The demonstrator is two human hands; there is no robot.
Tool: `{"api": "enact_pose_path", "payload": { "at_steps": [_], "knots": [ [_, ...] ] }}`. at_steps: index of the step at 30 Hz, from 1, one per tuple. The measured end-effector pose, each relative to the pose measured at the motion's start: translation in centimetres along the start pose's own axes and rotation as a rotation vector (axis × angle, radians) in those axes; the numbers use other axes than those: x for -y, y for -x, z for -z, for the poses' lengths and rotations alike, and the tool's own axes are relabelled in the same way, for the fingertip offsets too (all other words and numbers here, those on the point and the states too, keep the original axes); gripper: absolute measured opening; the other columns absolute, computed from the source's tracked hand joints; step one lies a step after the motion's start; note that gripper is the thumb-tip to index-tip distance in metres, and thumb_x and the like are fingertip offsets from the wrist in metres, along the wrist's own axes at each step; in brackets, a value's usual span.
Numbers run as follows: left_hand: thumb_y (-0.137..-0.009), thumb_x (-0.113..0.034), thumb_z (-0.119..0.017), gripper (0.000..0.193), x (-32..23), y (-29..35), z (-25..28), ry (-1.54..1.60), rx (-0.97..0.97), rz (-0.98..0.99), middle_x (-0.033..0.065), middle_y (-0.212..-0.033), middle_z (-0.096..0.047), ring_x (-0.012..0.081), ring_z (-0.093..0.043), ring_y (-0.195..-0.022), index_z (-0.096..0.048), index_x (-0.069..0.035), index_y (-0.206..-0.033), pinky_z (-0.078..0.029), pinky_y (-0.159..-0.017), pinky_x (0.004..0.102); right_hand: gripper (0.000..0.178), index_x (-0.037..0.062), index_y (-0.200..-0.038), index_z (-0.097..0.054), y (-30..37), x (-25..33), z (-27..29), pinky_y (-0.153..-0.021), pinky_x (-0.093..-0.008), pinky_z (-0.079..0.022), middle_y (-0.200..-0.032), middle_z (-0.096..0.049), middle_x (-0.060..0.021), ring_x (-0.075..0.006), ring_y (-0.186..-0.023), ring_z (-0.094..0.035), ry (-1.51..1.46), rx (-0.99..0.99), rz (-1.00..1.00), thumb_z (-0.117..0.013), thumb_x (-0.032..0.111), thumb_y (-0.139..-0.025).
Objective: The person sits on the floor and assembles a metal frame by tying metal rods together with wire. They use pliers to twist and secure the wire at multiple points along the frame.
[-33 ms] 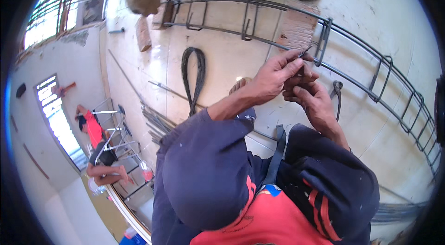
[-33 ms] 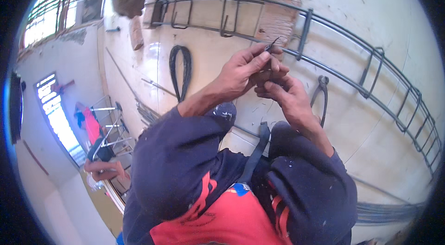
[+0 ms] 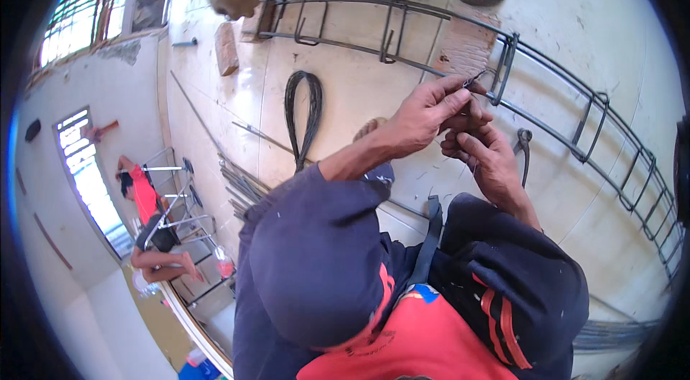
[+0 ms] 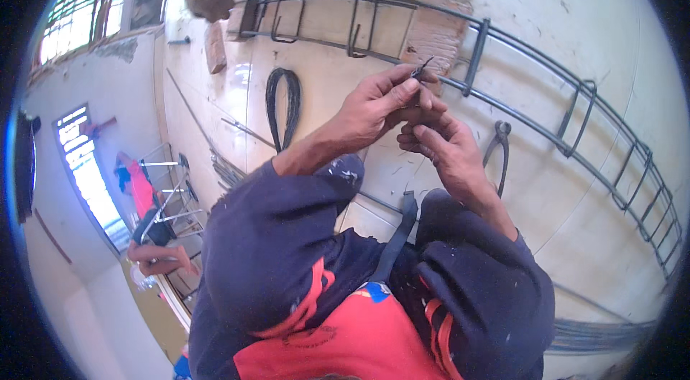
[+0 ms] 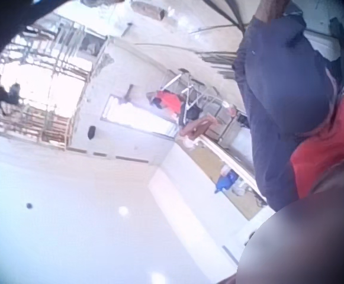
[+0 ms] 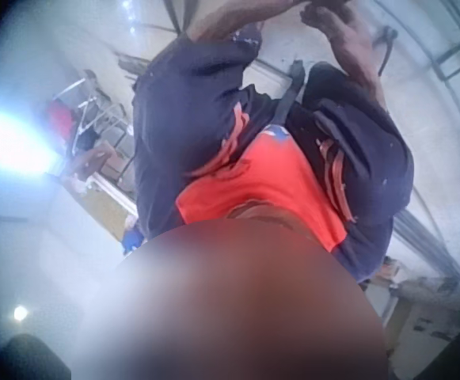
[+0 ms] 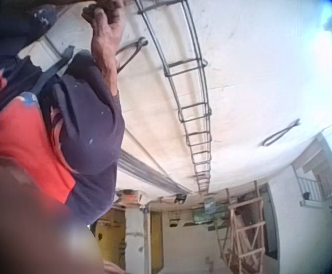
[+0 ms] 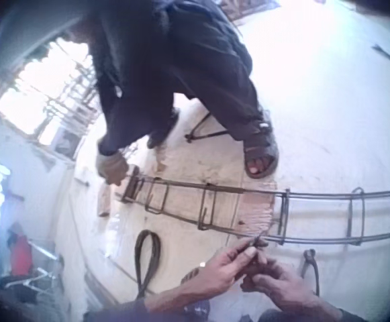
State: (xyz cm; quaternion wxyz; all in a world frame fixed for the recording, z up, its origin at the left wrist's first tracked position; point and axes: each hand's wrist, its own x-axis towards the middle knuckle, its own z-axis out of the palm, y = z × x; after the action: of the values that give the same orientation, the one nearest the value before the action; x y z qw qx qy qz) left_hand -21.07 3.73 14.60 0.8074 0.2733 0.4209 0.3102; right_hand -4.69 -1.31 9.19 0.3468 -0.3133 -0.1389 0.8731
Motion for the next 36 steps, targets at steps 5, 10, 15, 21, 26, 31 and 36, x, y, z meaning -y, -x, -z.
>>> {"api": "enact_pose_path", "payload": {
  "at_steps": [5, 10, 15, 21, 26, 31, 36],
  "knots": [
    [-0.102, -0.017, -0.04, 0.029, -0.9, 0.0, 3.6, 0.101, -0.067, -0.096, 0.0024, -0.086, -0.051, 0.0162, -0.058, -0.086, -0.048, 0.002, -0.122, -0.052, -0.08, 0.0307, 0.034, -0.0005, -0.126, -0.051, -1.3, 1.6, -1.0, -0.052, -0.0192, -0.033, -0.082, -0.055, -0.0018, -0.005, -0.056, -0.038, -0.186, 0.093, -0.09, -0.053, 0.011, -0.094],
    [-0.1, -0.014, -0.043, 0.022, 1.1, -0.8, 5.4, 0.338, -0.183, -0.119, 0.0018, -0.08, -0.046, 0.0147, -0.05, -0.074, -0.051, 0.0, -0.114, -0.045, -0.07, 0.0296, 0.034, 0.0007, -0.127, -0.054, -2.1, 0.9, -1.9, -0.048, -0.0203, -0.029, -0.065, -0.044, 0.004, -0.0037, -0.053, -0.034, 0.492, -0.058, 0.086, -0.044, 0.01, -0.095],
    [-0.099, -0.013, -0.043, 0.019, 3.2, -0.4, 7.5, 0.445, -0.2, 0.002, -0.0008, -0.074, -0.043, 0.0119, -0.046, -0.069, -0.051, 0.0, -0.111, -0.043, -0.066, 0.0282, 0.036, 0.0005, -0.129, -0.054, -2.5, -0.5, -2.4, -0.05, -0.0247, -0.031, -0.061, -0.037, 0.0021, -0.0076, -0.056, -0.033, 0.905, -0.048, 0.058, -0.043, 0.009, -0.095],
    [-0.099, -0.016, -0.045, 0.025, 4.3, 0.4, 11.5, 0.492, -0.173, 0.079, 0.0015, -0.08, -0.054, 0.0134, -0.055, -0.073, -0.053, -0.001, -0.117, -0.049, -0.071, 0.0285, 0.041, -0.0023, -0.135, -0.044, -3.9, -1.7, -4.6, -0.054, -0.024, -0.042, -0.067, -0.051, -0.0034, -0.01, -0.058, -0.05, 0.814, -0.005, -0.145, -0.042, 0.017, -0.099],
    [-0.1, -0.019, -0.045, 0.025, 3.6, 0.6, 11.9, 0.529, -0.133, 0.15, 0.0045, -0.091, -0.063, 0.0145, -0.062, -0.081, -0.057, -0.005, -0.117, -0.052, -0.075, 0.0284, 0.041, -0.002, -0.134, -0.044, -4.6, 2.0, -6.1, -0.077, -0.0314, -0.052, -0.092, -0.066, -0.0121, -0.0192, -0.084, -0.064, 1.033, 0.141, -0.077, -0.04, 0.021, -0.101],
    [-0.1, -0.02, -0.045, 0.023, 2.0, -0.2, 11.7, 0.641, -0.014, 0.243, 0.0042, -0.098, -0.063, 0.014, -0.062, -0.085, -0.059, -0.006, -0.113, -0.052, -0.078, 0.0293, 0.05, 0.0065, -0.134, -0.047, -5.4, 5.7, -11.2, -0.077, -0.0345, -0.052, -0.098, -0.066, -0.0158, -0.0242, -0.086, -0.065, 1.425, -0.076, -0.1, -0.054, -0.003, -0.085],
    [-0.096, -0.012, -0.05, 0.02, 1.2, 0.0, 10.2, 0.684, 0.037, 0.338, 0.0082, -0.096, -0.062, 0.0151, -0.063, -0.082, -0.05, -0.005, -0.115, -0.056, -0.074, 0.028, 0.041, 0.0089, -0.108, -0.067, -4.9, 6.3, -12.3, -0.062, -0.0356, -0.048, -0.087, -0.06, -0.0082, -0.0243, -0.072, -0.058, 1.975, 0.112, 0.37, -0.07, 0.001, -0.068]
  ]
}}
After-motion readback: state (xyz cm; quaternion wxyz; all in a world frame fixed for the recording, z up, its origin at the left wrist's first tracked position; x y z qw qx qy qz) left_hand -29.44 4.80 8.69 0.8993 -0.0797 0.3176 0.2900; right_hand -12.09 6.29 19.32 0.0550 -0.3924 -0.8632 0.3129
